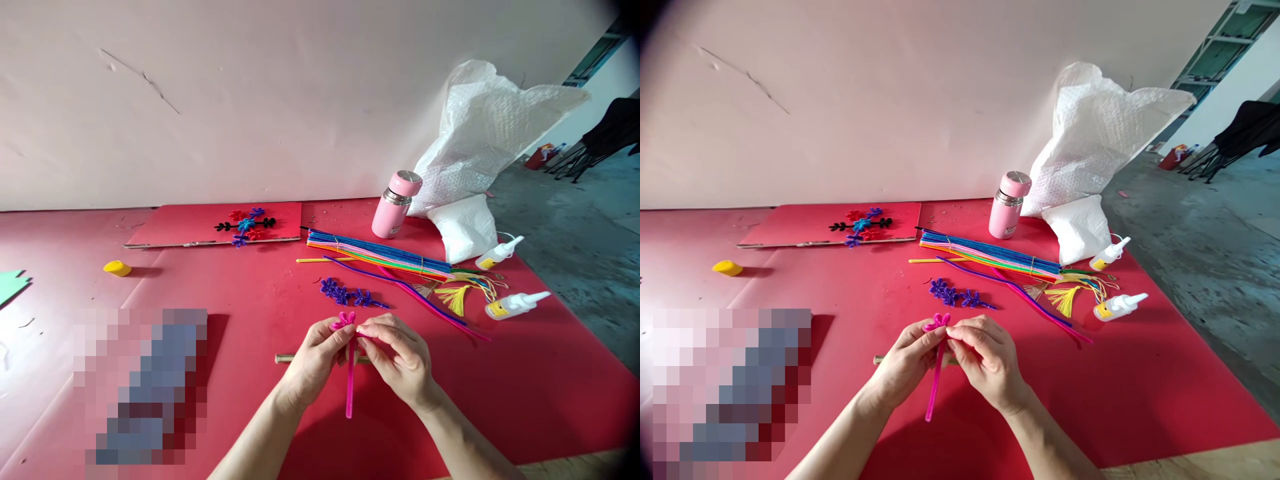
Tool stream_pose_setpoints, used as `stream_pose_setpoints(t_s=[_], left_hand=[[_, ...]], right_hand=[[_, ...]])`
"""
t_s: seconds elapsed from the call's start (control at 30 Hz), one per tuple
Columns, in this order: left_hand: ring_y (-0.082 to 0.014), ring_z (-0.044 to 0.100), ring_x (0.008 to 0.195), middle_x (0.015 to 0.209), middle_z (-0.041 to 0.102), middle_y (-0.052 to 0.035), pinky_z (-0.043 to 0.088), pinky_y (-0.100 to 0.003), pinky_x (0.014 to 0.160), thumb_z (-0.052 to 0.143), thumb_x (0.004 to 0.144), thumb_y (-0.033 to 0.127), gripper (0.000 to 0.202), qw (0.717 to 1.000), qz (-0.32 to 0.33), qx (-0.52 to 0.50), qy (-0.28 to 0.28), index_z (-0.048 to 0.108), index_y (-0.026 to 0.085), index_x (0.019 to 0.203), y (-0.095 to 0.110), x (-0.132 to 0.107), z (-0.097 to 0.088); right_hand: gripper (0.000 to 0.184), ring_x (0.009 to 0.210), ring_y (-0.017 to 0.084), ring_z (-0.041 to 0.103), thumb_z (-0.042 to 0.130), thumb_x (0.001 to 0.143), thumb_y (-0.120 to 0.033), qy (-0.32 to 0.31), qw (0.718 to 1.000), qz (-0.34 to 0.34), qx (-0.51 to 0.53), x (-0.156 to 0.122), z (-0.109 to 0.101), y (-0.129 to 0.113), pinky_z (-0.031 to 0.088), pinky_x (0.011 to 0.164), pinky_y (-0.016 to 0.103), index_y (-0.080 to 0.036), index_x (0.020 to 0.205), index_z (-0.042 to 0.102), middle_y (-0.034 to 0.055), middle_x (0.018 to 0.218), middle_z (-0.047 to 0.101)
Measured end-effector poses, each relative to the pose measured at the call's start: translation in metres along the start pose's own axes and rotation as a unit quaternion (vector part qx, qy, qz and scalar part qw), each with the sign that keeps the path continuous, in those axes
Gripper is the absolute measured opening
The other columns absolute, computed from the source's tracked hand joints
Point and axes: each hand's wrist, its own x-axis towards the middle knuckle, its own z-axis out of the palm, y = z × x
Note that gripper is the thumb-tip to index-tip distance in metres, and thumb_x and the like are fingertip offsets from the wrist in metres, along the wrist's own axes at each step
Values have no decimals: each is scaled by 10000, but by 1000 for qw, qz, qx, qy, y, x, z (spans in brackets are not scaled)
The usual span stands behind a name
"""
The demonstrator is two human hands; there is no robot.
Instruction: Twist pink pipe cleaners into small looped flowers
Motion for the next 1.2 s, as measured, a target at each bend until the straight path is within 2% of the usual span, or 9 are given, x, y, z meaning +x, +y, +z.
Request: stream_pose_setpoints(t_s=[0.17,0.37,0.63,0.7,0.8,0.93,1.1,1.2], left_hand=[[-75,378,496,524,463,30,337,-216,520,634,701,372,242,1000,13,7,-4,615,134,663,-1,0,0],[-84,411,523,573,514,9,346,-221,544,621,720,341,207,1000,2,-3,-7,632,135,699,2,1,-4],[-83,394,511,535,493,17,315,-226,534,613,728,340,217,1000,-4,2,-13,627,132,668,-1,2,-5],[-78,391,497,518,492,18,308,-220,519,611,735,326,216,1000,-5,-2,-13,620,129,644,-2,3,-6],[-68,397,469,491,504,26,311,-201,489,623,729,307,211,1000,-5,-10,-18,618,133,608,0,3,-4],[-81,483,495,520,569,18,392,-197,520,612,739,328,214,999,-11,4,-39,631,141,637,4,1,0],[-131,573,605,653,627,-1,477,-257,577,621,736,308,159,1000,-6,5,-12,618,159,791,5,2,2],[-145,585,657,686,626,-9,490,-267,596,628,732,290,152,1000,-3,7,-6,613,152,794,4,2,2]], right_hand=[[338,771,198,623,556,765,-61,-1,1000,-7,-13,-1,0,1,529,670,344,-264,1035,569,50,822,655],[496,867,213,591,574,731,-32,0,1000,7,-2,-2,-1,3,505,762,396,-276,1152,478,59,913,635],[465,784,189,607,565,743,-30,-8,999,24,28,-2,-1,4,507,741,369,-285,1123,480,27,848,644],[418,767,174,609,565,754,-44,-7,998,44,42,-2,0,4,500,758,348,-283,1089,494,16,844,643],[312,731,155,596,552,784,-103,-18,990,118,76,-2,-1,4,504,723,304,-256,1052,507,13,820,620],[267,683,128,553,528,807,-170,-50,971,201,116,-3,-3,4,493,646,246,-226,1067,499,-1,755,555],[246,686,119,537,504,819,-185,-78,962,222,141,-2,-4,1,476,629,221,-232,1060,492,-11,751,520],[255,707,126,534,493,822,-180,-90,960,222,144,-2,-4,1,473,653,232,-227,1072,488,-4,771,520]])
